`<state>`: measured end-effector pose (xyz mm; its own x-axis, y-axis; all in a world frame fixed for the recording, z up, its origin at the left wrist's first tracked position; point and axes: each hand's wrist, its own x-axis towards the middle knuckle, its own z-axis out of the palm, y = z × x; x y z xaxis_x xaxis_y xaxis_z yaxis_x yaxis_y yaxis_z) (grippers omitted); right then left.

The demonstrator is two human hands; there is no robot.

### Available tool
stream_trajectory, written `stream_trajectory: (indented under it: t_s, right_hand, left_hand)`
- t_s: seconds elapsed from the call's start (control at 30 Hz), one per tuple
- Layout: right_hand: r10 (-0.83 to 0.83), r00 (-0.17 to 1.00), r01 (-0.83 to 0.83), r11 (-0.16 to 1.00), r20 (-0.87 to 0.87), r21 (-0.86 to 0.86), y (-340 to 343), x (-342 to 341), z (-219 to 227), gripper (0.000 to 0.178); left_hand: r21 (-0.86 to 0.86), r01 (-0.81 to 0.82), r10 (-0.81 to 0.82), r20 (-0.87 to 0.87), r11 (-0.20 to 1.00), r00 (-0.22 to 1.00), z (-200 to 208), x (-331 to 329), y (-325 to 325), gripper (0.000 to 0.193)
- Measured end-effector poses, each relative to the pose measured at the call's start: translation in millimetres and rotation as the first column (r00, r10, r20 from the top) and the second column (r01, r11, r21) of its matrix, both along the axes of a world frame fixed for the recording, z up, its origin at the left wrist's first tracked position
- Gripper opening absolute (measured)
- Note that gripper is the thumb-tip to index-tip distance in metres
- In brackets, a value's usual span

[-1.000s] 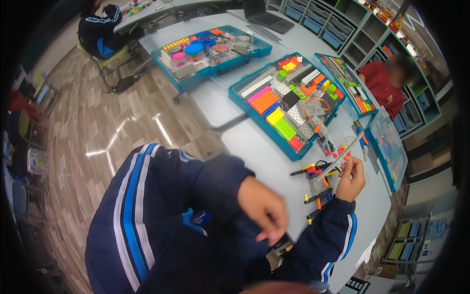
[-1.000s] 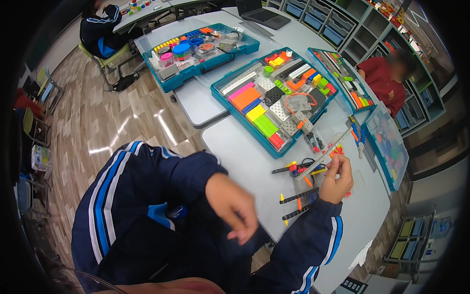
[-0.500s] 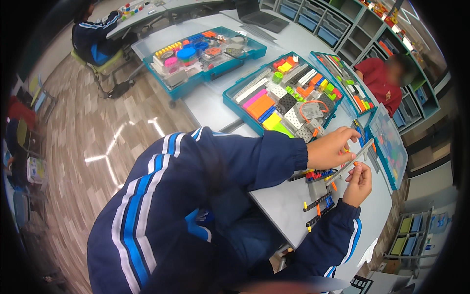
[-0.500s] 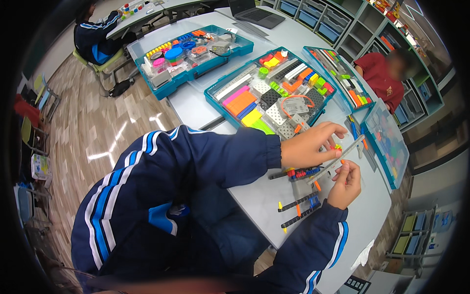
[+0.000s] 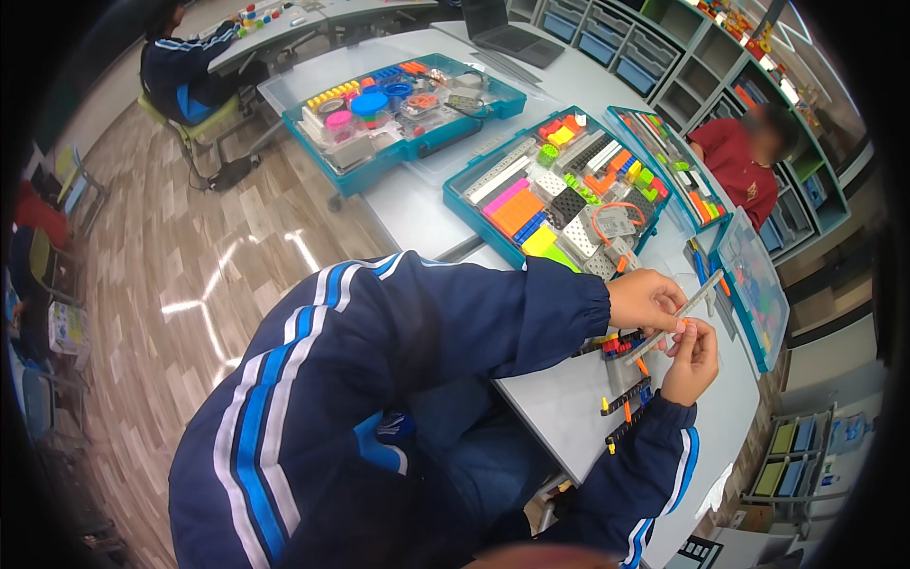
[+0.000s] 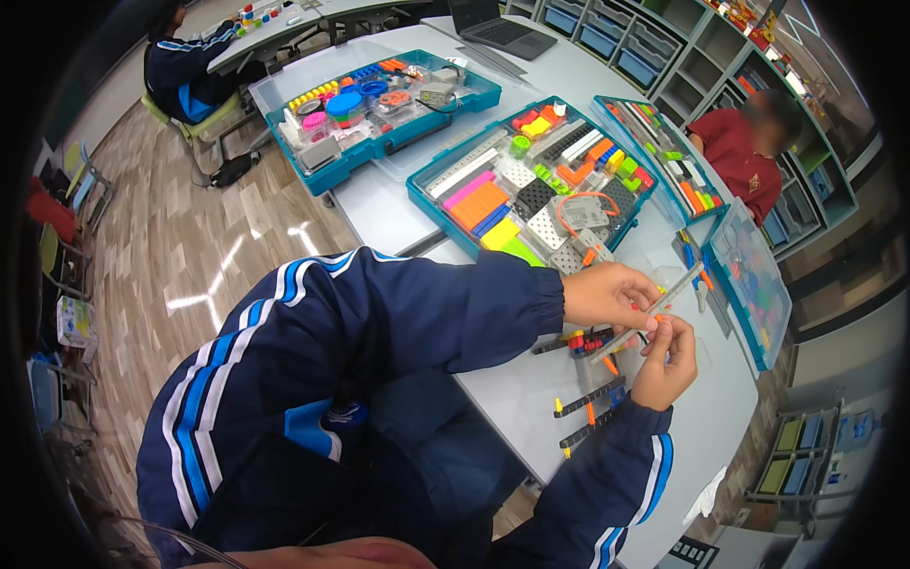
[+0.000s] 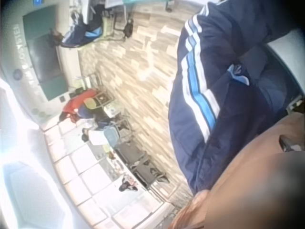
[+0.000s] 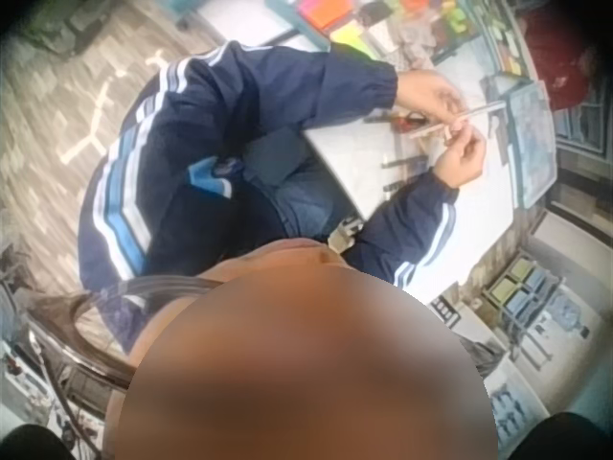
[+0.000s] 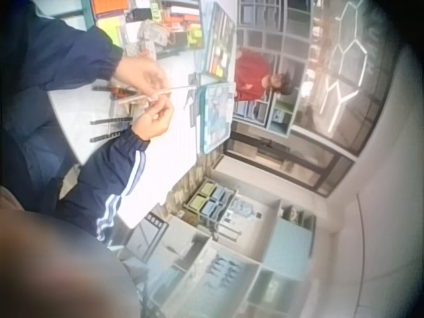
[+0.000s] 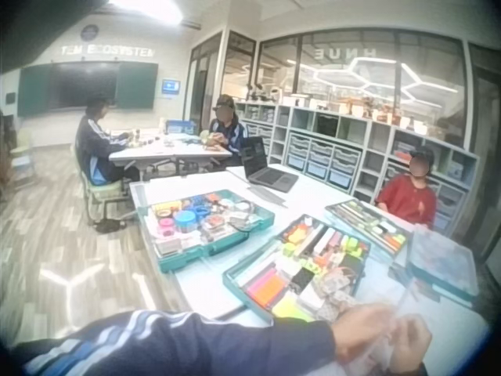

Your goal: The person assembles a small structure using colorful plastic building blocks. They connect beams and connectors by hand, occasionally referencing a laptop screen, and place completed sub-assemblies on the table.

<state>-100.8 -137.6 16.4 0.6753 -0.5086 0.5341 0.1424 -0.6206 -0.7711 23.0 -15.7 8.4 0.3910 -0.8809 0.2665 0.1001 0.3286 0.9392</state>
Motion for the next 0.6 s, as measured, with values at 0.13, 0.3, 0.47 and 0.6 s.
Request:
stream_trajectory:
  t_s: [0.13,0.3,0.47,0.6]
  right_hand:
    - [-0.008,1.0,0.008,1.0,-0.001,-0.027,-1.2,-0.3,-1.1,0.014]
    - [-0.006,1.0,0.006,1.0,0.01,-0.014,-4.4,-1.7,-1.4,0.015]
    - [0.015,1.0,-0.015,1.0,0.011,0.019,-5.2,0.2,-5.2,0.015]
    - [-0.029,0.999,0.028,0.998,-0.023,-0.061,-1.9,2.5,-9.4,0.016]
  left_hand:
    - [0.002,0.206,-0.205,-0.088,0.979,0.975,-0.6,6.3,-1.7,0.043]
    - [-0.017,0.231,-0.231,-0.191,0.973,0.954,-1.5,5.0,-0.1,0.041]
    - [-0.005,0.221,-0.215,-0.258,0.975,0.942,0.6,4.9,2.9,0.042]
    - [0.142,0.196,-0.161,-0.225,0.97,0.961,1.9,6.9,4.2,0.04]
